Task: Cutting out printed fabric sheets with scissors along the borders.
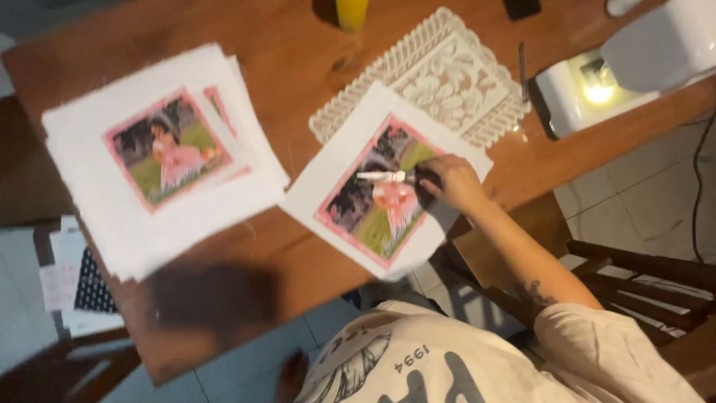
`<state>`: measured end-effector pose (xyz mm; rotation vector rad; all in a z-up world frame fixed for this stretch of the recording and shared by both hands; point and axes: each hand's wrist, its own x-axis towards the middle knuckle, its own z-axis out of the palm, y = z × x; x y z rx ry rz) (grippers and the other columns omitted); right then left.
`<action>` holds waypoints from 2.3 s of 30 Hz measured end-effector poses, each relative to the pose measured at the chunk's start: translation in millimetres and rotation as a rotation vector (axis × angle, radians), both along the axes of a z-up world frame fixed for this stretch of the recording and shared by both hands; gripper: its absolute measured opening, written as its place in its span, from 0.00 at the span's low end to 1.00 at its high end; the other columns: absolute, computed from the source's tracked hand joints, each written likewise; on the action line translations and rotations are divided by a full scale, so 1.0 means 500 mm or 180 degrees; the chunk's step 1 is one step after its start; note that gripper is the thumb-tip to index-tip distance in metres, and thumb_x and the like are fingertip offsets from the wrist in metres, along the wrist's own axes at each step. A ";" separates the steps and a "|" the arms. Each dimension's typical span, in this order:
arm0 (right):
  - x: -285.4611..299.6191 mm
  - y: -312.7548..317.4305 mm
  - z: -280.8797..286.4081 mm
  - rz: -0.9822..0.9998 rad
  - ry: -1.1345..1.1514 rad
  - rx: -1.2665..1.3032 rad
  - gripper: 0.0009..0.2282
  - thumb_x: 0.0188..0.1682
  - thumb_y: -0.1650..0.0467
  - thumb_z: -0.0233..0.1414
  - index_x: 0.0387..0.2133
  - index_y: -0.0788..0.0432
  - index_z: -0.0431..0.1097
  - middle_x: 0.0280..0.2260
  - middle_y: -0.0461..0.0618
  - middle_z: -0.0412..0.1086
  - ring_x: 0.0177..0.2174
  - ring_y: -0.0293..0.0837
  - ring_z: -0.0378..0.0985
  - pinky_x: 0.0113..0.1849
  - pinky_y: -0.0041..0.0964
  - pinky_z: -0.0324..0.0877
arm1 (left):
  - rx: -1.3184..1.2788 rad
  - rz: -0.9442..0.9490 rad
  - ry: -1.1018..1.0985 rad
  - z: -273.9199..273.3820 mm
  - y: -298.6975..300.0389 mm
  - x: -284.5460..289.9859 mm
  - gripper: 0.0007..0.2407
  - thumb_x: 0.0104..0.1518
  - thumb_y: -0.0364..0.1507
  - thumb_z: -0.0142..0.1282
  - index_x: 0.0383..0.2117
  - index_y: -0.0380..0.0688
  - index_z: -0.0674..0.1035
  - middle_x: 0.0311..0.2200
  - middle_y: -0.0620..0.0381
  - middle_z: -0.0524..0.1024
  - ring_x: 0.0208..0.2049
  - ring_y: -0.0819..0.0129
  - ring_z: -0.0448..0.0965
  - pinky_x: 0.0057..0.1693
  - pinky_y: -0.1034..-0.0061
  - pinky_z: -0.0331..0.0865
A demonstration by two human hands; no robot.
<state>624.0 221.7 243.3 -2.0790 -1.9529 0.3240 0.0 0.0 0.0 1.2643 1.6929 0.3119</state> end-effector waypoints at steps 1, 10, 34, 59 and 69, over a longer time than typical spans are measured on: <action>0.002 -0.003 -0.012 0.0043 0.0018 -0.0016 0.14 0.46 0.63 0.61 0.44 0.50 0.77 0.42 0.51 0.78 0.46 0.53 0.78 0.47 0.47 0.70 | -0.0016 0.0043 0.0018 0.090 0.059 0.034 0.13 0.58 0.39 0.65 0.47 0.51 0.85 0.44 0.52 0.86 0.47 0.57 0.85 0.55 0.64 0.76; 0.038 0.003 -0.110 0.0045 -0.0915 -0.0216 0.20 0.37 0.60 0.67 0.45 0.47 0.77 0.41 0.47 0.73 0.42 0.51 0.79 0.41 0.46 0.73 | 0.1368 -0.1099 0.0344 0.493 0.198 0.308 0.13 0.61 0.33 0.56 0.50 0.49 0.83 0.48 0.54 0.79 0.51 0.52 0.79 0.55 0.62 0.75; 0.155 -0.289 -0.058 -0.0782 0.1313 -0.0762 0.10 0.47 0.63 0.59 0.39 0.50 0.71 0.30 0.53 0.80 0.37 0.57 0.83 0.40 0.54 0.76 | 0.3171 -0.1645 0.2539 0.467 0.489 0.761 0.24 0.52 0.40 0.64 0.56 0.52 0.78 0.55 0.50 0.71 0.58 0.47 0.67 0.64 0.37 0.56; 0.121 -0.476 -0.029 -0.2647 0.3544 0.0162 0.11 0.40 0.72 0.69 0.30 0.65 0.76 0.17 0.55 0.77 0.20 0.43 0.79 0.21 0.27 0.69 | 0.3096 -0.4506 0.0880 0.486 0.510 0.854 0.23 0.56 0.49 0.56 0.57 0.62 0.76 0.59 0.51 0.70 0.60 0.52 0.65 0.61 0.41 0.53; 0.107 -0.497 -0.030 -0.1946 0.3724 -0.0656 0.13 0.29 0.76 0.74 0.22 0.69 0.77 0.12 0.54 0.73 0.15 0.43 0.77 0.19 0.28 0.69 | 0.3181 -0.3053 0.1257 0.464 0.486 0.747 0.17 0.62 0.34 0.52 0.58 0.53 0.72 0.56 0.48 0.68 0.62 0.52 0.65 0.63 0.52 0.59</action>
